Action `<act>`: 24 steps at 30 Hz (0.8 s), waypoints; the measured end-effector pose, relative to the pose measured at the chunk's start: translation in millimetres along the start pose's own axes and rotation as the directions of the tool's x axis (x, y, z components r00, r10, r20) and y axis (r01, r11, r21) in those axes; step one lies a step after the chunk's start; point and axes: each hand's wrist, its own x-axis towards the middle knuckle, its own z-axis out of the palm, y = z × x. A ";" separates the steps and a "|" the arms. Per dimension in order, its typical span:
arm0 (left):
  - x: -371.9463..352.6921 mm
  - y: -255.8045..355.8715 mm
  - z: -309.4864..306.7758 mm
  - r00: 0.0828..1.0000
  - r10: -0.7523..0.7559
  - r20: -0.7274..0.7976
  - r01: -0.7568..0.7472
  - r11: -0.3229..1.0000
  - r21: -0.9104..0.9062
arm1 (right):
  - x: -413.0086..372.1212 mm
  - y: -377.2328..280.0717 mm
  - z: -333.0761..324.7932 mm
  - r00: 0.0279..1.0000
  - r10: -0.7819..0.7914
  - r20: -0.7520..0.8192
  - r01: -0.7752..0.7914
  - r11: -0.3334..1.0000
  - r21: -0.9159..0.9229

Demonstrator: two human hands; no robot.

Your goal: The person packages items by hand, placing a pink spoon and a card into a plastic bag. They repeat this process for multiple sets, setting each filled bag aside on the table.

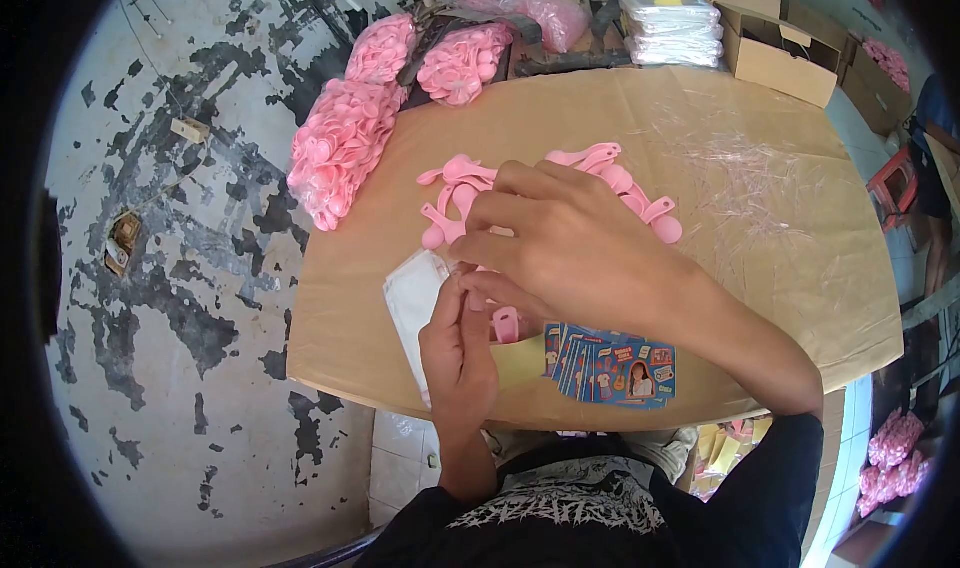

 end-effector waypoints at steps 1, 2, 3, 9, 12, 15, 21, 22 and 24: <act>0.0 0.0 -1.2 0.999 -0.019 0.027 0.019 1.000 -0.002 | -0.5 0.2 -0.6 1.000 0.000 0.015 0.001 1.000 -0.023; -0.4 0.3 -2.7 0.998 -0.040 0.054 0.040 0.999 -0.003 | -1.4 1.4 0.0 1.000 -0.014 0.019 0.015 0.999 -0.048; -1.0 1.0 -4.0 0.995 -0.061 0.078 0.062 0.998 -0.005 | -2.2 3.4 1.3 0.999 -0.029 0.024 0.030 0.997 -0.072; 0.7 6.7 -12.5 0.985 -0.057 0.165 0.000 0.946 0.325 | -5.3 12.8 7.8 0.990 -0.077 0.114 0.088 0.992 -0.091; -5.2 15.2 -17.8 0.987 -0.041 0.153 -0.015 0.937 0.349 | -6.9 12.7 18.6 0.996 -0.082 0.019 0.083 0.996 -0.037; -7.6 -9.3 -19.7 0.989 0.096 0.115 -0.094 0.995 -0.024 | -6.2 18.7 9.0 0.991 0.092 -0.098 -0.078 0.987 0.140; -13.1 -12.7 -26.2 0.975 -0.221 -0.016 0.174 0.807 -0.565 | -72.9 180.5 -37.8 0.779 0.525 0.343 -0.618 0.734 0.280; -12.2 -14.1 -25.6 0.969 -0.246 -0.019 0.186 0.782 -0.594 | -97.6 208.2 -30.4 0.775 0.591 0.225 -0.578 0.806 -0.126; -9.7 -15.8 -23.8 0.973 -0.228 -0.027 0.172 0.801 -0.574 | -104.1 207.0 -28.9 0.867 0.497 0.025 -0.488 0.860 -0.150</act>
